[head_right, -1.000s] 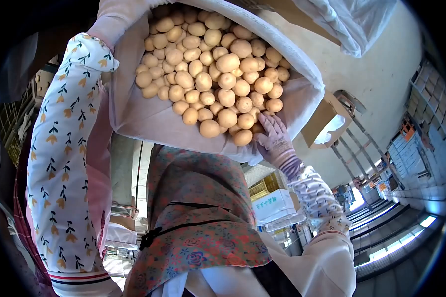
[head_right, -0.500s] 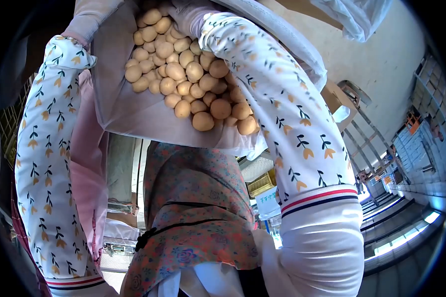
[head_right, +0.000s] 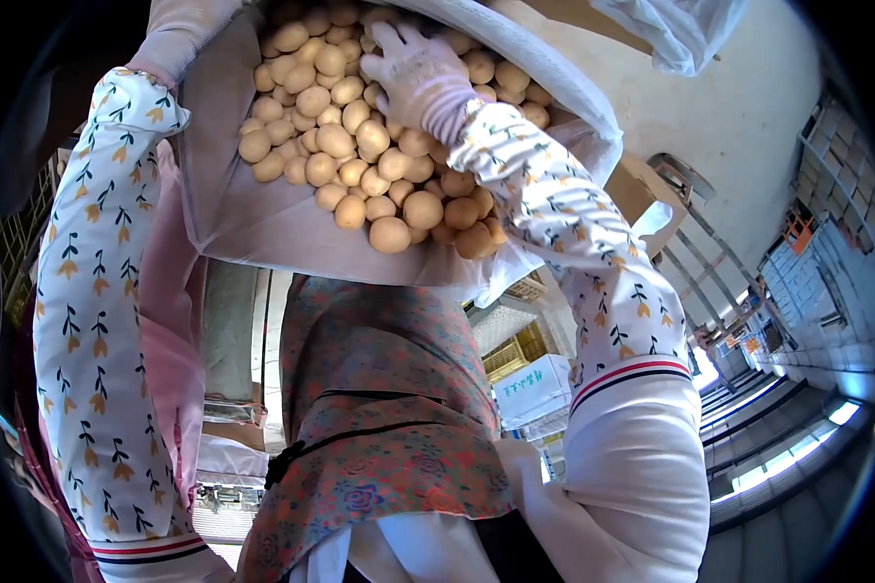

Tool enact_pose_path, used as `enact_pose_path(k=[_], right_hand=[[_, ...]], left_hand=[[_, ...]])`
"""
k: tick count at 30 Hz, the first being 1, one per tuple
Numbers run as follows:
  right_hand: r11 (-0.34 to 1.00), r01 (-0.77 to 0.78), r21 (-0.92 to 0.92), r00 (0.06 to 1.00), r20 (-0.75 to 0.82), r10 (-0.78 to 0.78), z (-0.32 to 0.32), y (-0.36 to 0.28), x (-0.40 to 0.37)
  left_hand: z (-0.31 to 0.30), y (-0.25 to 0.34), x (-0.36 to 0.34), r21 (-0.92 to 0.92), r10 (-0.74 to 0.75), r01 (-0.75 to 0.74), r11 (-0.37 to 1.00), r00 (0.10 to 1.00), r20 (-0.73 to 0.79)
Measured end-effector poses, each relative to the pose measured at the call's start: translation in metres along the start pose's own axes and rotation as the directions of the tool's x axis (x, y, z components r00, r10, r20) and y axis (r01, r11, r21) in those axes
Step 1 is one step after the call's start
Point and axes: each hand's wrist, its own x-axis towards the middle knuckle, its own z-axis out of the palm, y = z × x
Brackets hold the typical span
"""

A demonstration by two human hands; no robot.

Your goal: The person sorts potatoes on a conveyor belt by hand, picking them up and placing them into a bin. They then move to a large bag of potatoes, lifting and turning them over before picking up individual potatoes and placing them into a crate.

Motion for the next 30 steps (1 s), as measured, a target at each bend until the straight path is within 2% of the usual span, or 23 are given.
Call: enact_pose_path(k=[1, 2, 5, 7, 9, 13, 14, 16, 21, 23, 24, 25, 26, 27, 28, 30], right_hand=[[1.0, 0.002, 0.004, 1.0, -0.005, -0.002, 0.002, -0.002, -0.009], [0.998, -0.003, -0.067, 1.0, -0.005, 0.003, -0.001, -0.003, -0.023], [0.991, -0.131, 0.037, 0.991, 0.005, 0.131, -0.006, 0.0, -0.057], [0.992, -0.063, 0.113, 0.977, -0.196, 0.085, 0.002, 0.007, -0.089], [0.963, -0.165, 0.214, 0.962, -0.178, 0.205, -0.006, 0.001, -0.116], [0.965, -0.258, 0.044, 0.949, -0.178, 0.262, -0.006, -0.023, -0.167], [0.94, -0.332, 0.08, 0.924, -0.171, 0.341, -0.001, -0.027, -0.181], [0.915, -0.37, 0.16, 0.905, -0.163, 0.394, 0.005, -0.039, -0.204], [0.884, -0.421, 0.205, 0.898, -0.042, 0.438, -0.019, -0.077, -0.211], [0.912, -0.329, 0.243, 0.924, -0.117, 0.365, -0.014, -0.08, -0.203], [0.916, -0.304, 0.263, 0.937, -0.093, 0.337, -0.003, -0.078, -0.201], [0.931, -0.274, 0.242, 0.934, -0.163, 0.317, 0.013, -0.072, -0.198], [0.903, -0.313, 0.295, 0.911, -0.175, 0.373, 0.022, -0.066, -0.199], [0.872, -0.345, 0.348, 0.885, -0.19, 0.426, 0.025, -0.06, -0.193], [0.904, -0.334, 0.269, 0.918, -0.124, 0.376, 0.017, -0.051, -0.187], [0.896, -0.39, 0.21, 0.898, -0.129, 0.421, 0.005, -0.042, -0.171]], left_hand=[[0.0, -0.001, 0.0, 0.002, 0.007, -0.007, 1.0, 1.0, -0.01], [0.0, -0.001, 0.0, -0.005, 0.005, -0.005, 1.0, 1.0, -0.022], [-0.001, 0.003, -0.003, -0.014, 0.003, -0.004, 1.0, 1.0, -0.031], [-0.008, 0.007, -0.006, -0.004, 0.011, -0.011, 1.0, 1.0, -0.021], [-0.001, 0.002, -0.001, 0.001, -0.006, 0.006, 1.0, 1.0, -0.007], [0.007, -0.003, -0.001, -0.014, 0.013, -0.013, 1.0, 0.999, -0.052], [0.01, -0.005, -0.001, -0.008, 0.022, -0.023, 1.0, 0.997, -0.074], [0.012, -0.005, -0.001, -0.011, 0.035, -0.037, 0.999, 0.995, -0.094], [0.009, -0.003, -0.004, -0.036, 0.013, -0.016, 0.999, 0.996, -0.089], [0.01, -0.007, -0.001, -0.025, -0.003, 0.003, 1.0, 1.0, -0.009], [0.011, -0.01, 0.001, -0.016, -0.013, 0.014, 1.0, 0.999, 0.03], [0.013, -0.013, 0.002, -0.007, -0.022, 0.023, 1.0, 0.997, 0.071], [0.018, -0.015, 0.001, -0.009, 0.001, -0.001, 1.0, 1.0, 0.023], [0.011, -0.009, 0.0, 0.017, -0.012, 0.011, 1.0, 0.998, 0.068], [0.012, -0.011, 0.002, 0.011, -0.02, 0.019, 1.0, 0.998, 0.064], [0.019, -0.012, -0.001, 0.013, -0.013, 0.012, 1.0, 0.998, 0.064]])
